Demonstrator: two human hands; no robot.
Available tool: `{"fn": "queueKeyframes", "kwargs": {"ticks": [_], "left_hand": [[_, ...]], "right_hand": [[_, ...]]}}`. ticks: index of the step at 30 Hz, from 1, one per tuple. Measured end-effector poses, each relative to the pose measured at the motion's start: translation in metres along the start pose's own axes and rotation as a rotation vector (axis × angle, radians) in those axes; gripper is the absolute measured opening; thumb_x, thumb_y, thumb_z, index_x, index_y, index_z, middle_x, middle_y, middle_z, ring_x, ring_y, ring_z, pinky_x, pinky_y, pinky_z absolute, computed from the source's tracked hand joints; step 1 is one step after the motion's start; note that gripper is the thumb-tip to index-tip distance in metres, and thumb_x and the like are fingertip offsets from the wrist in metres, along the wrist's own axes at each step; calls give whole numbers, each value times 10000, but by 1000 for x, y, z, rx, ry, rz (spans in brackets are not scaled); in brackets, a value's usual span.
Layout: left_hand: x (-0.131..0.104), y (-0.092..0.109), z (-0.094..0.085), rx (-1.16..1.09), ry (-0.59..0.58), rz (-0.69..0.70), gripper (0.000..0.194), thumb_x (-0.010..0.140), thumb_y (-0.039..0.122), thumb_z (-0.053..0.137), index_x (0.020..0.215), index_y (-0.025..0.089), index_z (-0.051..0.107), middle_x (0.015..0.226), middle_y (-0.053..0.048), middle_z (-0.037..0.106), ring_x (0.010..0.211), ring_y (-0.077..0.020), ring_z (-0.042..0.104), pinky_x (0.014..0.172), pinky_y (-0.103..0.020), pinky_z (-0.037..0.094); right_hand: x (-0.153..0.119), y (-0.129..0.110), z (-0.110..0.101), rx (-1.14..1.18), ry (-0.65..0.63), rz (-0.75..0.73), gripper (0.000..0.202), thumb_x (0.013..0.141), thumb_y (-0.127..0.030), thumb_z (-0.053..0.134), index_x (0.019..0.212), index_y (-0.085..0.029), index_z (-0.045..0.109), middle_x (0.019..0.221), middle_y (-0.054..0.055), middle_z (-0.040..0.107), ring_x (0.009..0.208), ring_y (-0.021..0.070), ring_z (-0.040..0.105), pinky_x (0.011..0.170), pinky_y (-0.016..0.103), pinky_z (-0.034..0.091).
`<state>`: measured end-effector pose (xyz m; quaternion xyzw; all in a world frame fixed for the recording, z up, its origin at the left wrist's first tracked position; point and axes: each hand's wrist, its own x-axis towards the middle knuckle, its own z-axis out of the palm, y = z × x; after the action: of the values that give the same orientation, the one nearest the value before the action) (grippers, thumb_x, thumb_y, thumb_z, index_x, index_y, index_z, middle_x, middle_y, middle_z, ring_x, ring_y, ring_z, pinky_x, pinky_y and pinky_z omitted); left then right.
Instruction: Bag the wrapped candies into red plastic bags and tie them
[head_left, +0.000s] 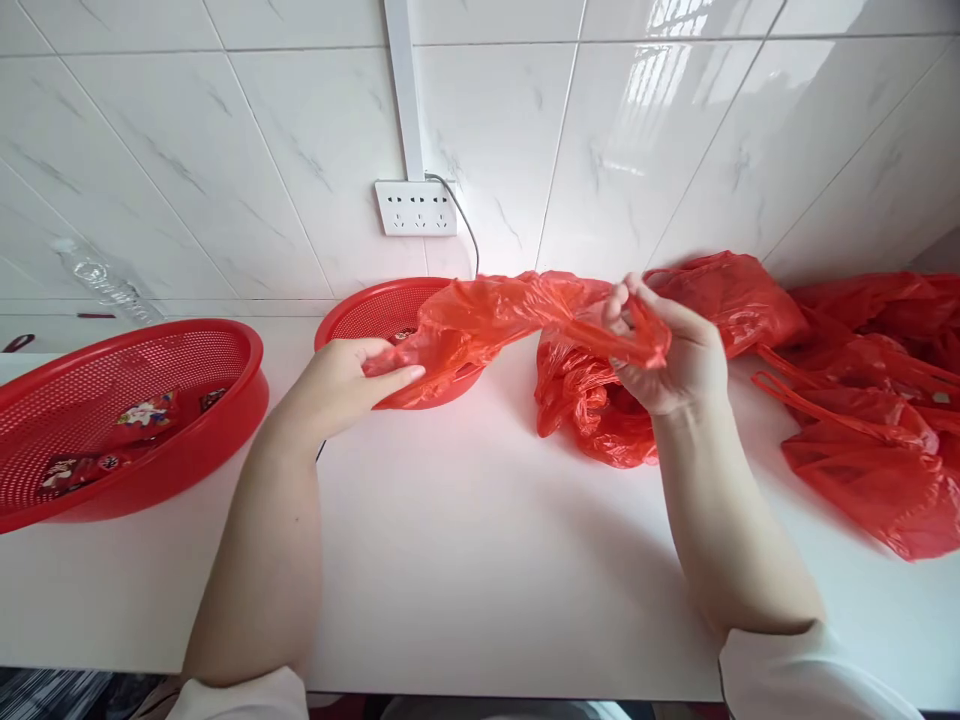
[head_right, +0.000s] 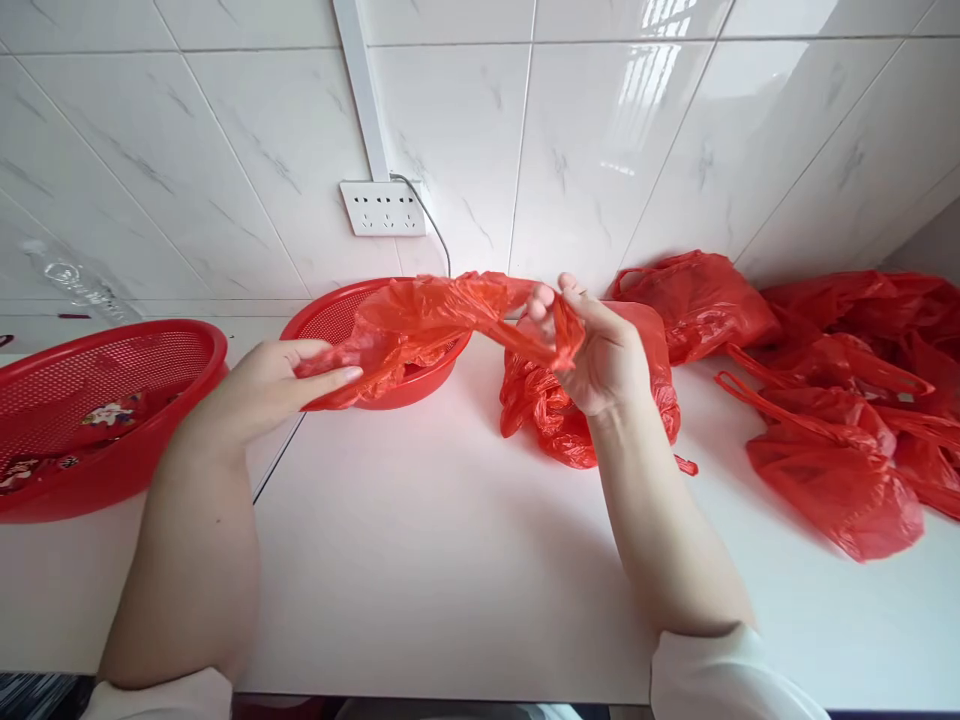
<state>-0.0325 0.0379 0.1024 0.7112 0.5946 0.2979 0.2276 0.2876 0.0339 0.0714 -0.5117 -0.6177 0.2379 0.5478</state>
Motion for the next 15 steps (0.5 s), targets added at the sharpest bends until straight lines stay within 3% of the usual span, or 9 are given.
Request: {"fn": "queueKeyframes", "kwargs": {"ticks": [2,5,7,9,11,13,15], "left_hand": [[-1,5,5,7,4,1,367,778,554,625,636,219,573,605,5,555,597,-171,565,515,-291,411],[-3,11,9,-46,63,34,393,784,529,617,580,213,500,560,17,493,533,-143,499,483,-283,367],[-4,11,10,3,36,15,417,751,518,648,550,215,445,525,26,441,491,-134,454,461,-279,321],[-4,7,9,106,-75,-16,397,724,497,668,542,223,446,509,28,437,473,-141,450,452,-283,284],[-4,0,9,235,-239,-45,312,712,454,671,561,238,505,527,21,494,483,-165,490,457,-294,284],[-5,-5,8,353,-359,-55,183,706,407,670,636,260,587,579,14,567,518,-197,546,475,-306,319],[-9,-4,9,417,-350,8,156,690,386,693,806,291,653,717,3,646,621,-236,614,520,-321,385]], "right_hand": [[-7,-10,2,-27,22,-67,440,963,-422,245,1347,-330,438,1443,72,496,1279,263,528,900,456,500],[-21,-29,-2,-241,-13,-109,423,967,-400,306,1376,-375,408,1574,24,322,1388,325,405,944,543,451],[-28,-34,-5,-395,-84,-141,400,956,-409,380,1344,-352,455,1587,18,295,1425,355,333,959,551,439],[-32,-32,-5,-559,-167,-113,417,950,-419,419,1354,-327,469,1558,54,348,1429,384,309,934,546,457],[-33,-25,-2,-729,-225,-1,446,964,-407,393,1396,-316,453,1477,104,454,1361,408,400,863,526,483],[-31,-18,2,-851,-245,119,471,979,-379,344,1439,-313,421,1254,141,621,1132,396,588,748,476,494],[-30,-15,6,-908,-263,161,513,977,-352,349,1489,-310,357,881,103,691,777,322,655,634,403,469]]}}
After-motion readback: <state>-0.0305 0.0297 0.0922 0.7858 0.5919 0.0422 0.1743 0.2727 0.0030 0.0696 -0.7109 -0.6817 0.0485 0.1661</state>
